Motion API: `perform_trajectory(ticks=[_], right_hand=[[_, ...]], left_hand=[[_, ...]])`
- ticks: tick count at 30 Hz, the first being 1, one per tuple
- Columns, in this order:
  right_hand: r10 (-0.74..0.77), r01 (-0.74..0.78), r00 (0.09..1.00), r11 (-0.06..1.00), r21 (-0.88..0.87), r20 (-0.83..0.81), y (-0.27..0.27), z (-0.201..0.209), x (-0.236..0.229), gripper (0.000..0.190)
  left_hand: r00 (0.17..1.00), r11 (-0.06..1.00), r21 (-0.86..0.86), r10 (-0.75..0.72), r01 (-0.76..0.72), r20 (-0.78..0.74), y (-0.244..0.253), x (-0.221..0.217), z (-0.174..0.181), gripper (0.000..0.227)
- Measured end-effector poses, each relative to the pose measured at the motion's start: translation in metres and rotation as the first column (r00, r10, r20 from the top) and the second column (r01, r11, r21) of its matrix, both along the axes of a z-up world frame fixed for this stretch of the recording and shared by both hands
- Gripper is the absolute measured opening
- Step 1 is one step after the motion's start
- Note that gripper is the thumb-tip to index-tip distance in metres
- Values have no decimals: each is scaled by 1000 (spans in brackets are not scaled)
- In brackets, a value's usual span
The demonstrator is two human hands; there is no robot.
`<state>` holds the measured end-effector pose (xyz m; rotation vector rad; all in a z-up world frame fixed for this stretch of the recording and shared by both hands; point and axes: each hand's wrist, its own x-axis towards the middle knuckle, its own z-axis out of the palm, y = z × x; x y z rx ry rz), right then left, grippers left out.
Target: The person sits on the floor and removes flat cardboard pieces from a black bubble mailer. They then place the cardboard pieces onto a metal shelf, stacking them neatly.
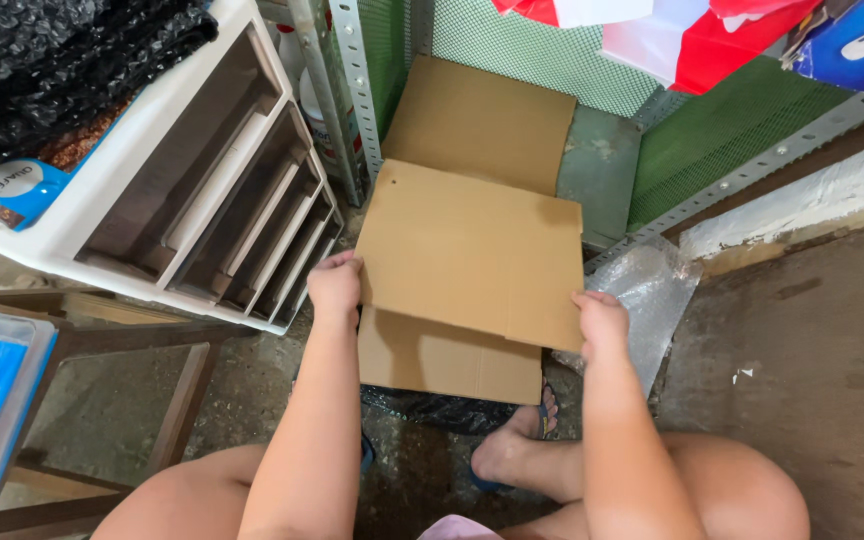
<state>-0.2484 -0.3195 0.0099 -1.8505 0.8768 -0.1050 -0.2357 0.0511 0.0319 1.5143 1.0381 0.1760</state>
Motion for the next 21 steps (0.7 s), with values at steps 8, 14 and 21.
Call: perform_trajectory(ticks=[8,14,21], right_hand=[[-9,6,995,999,32,103,-36,20,35,39],[-31,15,959,998,58,281,-36,53,84,39],[-107,125,916,992,-21,386,-29,60,161,30]], left_hand=[[997,999,10,-53,53,63,-21,46,26,23],[980,985,-170,64,-32,188,-21,83,62,24],[941,904,-423,189,-55,282,-32,138,94,27]])
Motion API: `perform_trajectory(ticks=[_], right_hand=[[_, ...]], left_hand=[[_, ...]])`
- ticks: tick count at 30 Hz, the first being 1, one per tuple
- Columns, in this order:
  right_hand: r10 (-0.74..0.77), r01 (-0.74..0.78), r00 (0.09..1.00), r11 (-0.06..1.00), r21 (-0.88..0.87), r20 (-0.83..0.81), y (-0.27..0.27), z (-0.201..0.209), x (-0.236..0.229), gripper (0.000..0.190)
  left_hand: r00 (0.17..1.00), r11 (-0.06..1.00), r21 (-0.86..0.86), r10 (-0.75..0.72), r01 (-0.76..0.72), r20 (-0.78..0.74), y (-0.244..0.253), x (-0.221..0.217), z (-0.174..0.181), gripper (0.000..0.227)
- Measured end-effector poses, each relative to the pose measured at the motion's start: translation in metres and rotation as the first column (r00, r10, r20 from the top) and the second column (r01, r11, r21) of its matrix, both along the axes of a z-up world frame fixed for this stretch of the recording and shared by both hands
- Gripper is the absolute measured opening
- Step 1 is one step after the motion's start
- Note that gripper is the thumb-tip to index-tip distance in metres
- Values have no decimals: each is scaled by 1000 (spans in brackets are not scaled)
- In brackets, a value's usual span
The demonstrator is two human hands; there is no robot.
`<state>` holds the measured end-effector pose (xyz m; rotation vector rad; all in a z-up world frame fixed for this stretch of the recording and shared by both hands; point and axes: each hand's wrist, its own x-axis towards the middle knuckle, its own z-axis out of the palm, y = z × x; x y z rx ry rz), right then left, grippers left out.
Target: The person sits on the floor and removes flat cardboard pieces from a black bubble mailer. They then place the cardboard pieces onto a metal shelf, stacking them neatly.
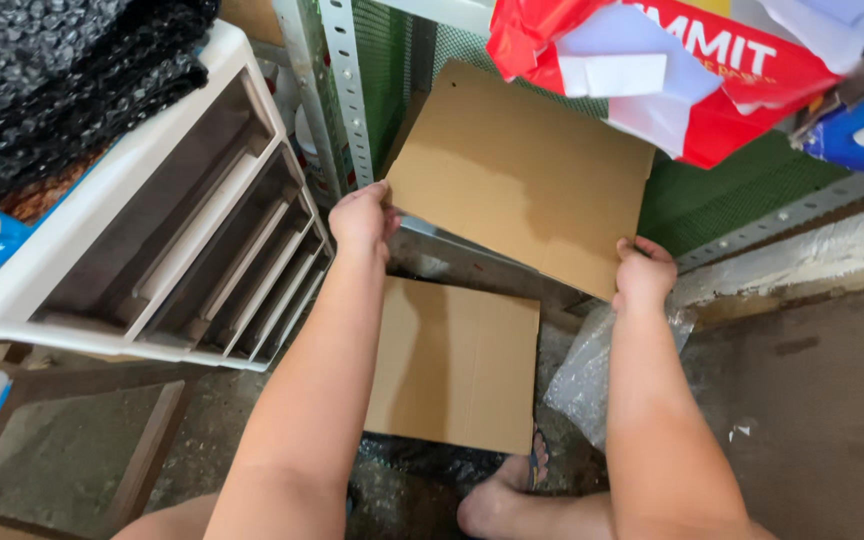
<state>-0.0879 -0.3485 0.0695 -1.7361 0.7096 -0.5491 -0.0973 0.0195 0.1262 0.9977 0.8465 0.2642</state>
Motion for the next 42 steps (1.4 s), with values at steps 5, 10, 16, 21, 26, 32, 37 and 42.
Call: perform_trajectory(ticks=[5,10,16,21,26,32,37,42], right_hand=[[-33,31,998,999,-35,-60,3,-13,36,29],[-38,33,985,999,-35,-169,16,-16,57,39],[-26,24,988,1000,-17,-151,28,-42,86,40],[-25,10,980,997,-73,-197,30,-69,102,38],[78,-81,962,997,2,-263,39,-83,92,49],[227,-193,898,973,127,-377,50,-77,86,68],[206,-200,872,978,60,-445,55,-73,92,68],[184,-291,793,952,-97,-581,65,-71,96,76]], left_hand=[[997,990,-135,-56,49,-48,-5,27,-24,19],[982,969,-217,-145,117,-118,-8,38,-37,22],[966,978,-160,-164,133,-199,-3,64,-76,14],[935,989,-16,-142,144,-324,-2,79,-108,15],[948,992,-39,-123,117,-294,-13,81,-134,11],[954,980,-70,-196,185,-228,-25,75,-136,18],[935,954,-116,-295,276,-198,-29,55,-128,51],[945,930,-244,-308,276,-105,-38,51,-118,79]])
